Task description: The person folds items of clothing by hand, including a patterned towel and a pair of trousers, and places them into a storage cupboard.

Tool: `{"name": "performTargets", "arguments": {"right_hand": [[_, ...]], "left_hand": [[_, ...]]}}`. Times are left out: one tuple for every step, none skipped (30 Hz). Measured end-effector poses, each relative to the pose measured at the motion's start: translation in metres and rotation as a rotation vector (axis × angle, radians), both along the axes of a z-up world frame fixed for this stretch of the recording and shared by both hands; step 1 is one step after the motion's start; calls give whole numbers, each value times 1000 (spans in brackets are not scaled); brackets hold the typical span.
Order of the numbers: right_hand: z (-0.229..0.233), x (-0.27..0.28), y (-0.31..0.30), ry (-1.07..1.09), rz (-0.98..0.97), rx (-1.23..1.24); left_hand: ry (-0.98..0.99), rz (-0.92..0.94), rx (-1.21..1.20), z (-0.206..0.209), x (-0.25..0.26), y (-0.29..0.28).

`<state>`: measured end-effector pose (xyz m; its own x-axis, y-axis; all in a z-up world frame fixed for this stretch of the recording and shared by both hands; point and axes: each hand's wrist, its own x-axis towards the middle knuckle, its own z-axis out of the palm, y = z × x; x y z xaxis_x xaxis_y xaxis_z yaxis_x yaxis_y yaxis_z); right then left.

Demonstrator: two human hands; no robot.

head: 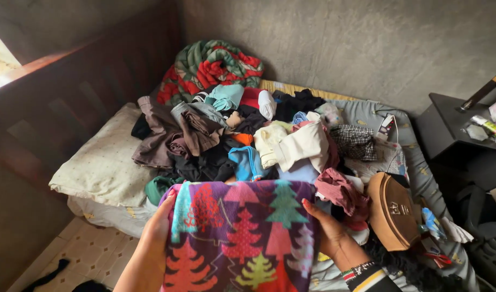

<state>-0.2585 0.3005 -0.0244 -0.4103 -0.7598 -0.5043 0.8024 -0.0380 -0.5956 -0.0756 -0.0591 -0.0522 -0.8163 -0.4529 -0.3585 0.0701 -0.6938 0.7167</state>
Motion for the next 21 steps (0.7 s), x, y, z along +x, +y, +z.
{"name": "performTargets", "arguments": {"right_hand": [[-3,1,-1,-113,10,-77],[-6,7,-2,-70,53,-44],[-8,16,-7,-28,94,-9],[-7,24,-11,14,135,25],[-2,27,-18,40,97,37],[5,28,-23,65,58,48],[12,30,-27,83,21,62],[19,27,-32,95,17,40],[26,22,-33,108,4,22],[31,21,-33,121,-9,4],[34,22,-32,86,-17,-41],[36,23,-29,50,-24,-86],[35,26,-30,13,-29,-132],[33,30,-31,-12,60,-117],[31,38,-32,-40,147,-100],[29,42,-34,-68,234,-82],[30,45,-37,-50,225,-45],[29,49,-41,-33,215,-7],[31,51,-45,-13,205,30],[34,49,-47,6,182,19],[37,48,-50,18,160,8]], "left_hand": [[10,36,-38,4,-5,-5],[20,73,-77,12,-8,-4],[-29,70,-78,24,-4,0],[-78,66,-79,42,3,6],[-172,15,-14,64,9,10],[-266,-37,52,87,14,16],[-367,-87,122,106,21,22],[-357,-101,59,120,27,25],[-345,-124,-1,129,29,27],[-333,-148,-62,132,30,27],[-303,-108,-164,128,30,27],[-271,-67,-266,119,28,27],[-241,-21,-368,110,26,23],[-290,10,-397,101,21,15],[-342,40,-426,93,18,8],[-395,70,-455,87,18,1],[-408,61,-459,84,20,-5],[-421,51,-463,81,23,-9],[-432,42,-467,80,22,-13],[-389,-5,-318,79,22,-17],[-352,-51,-166,75,29,-21]]}}
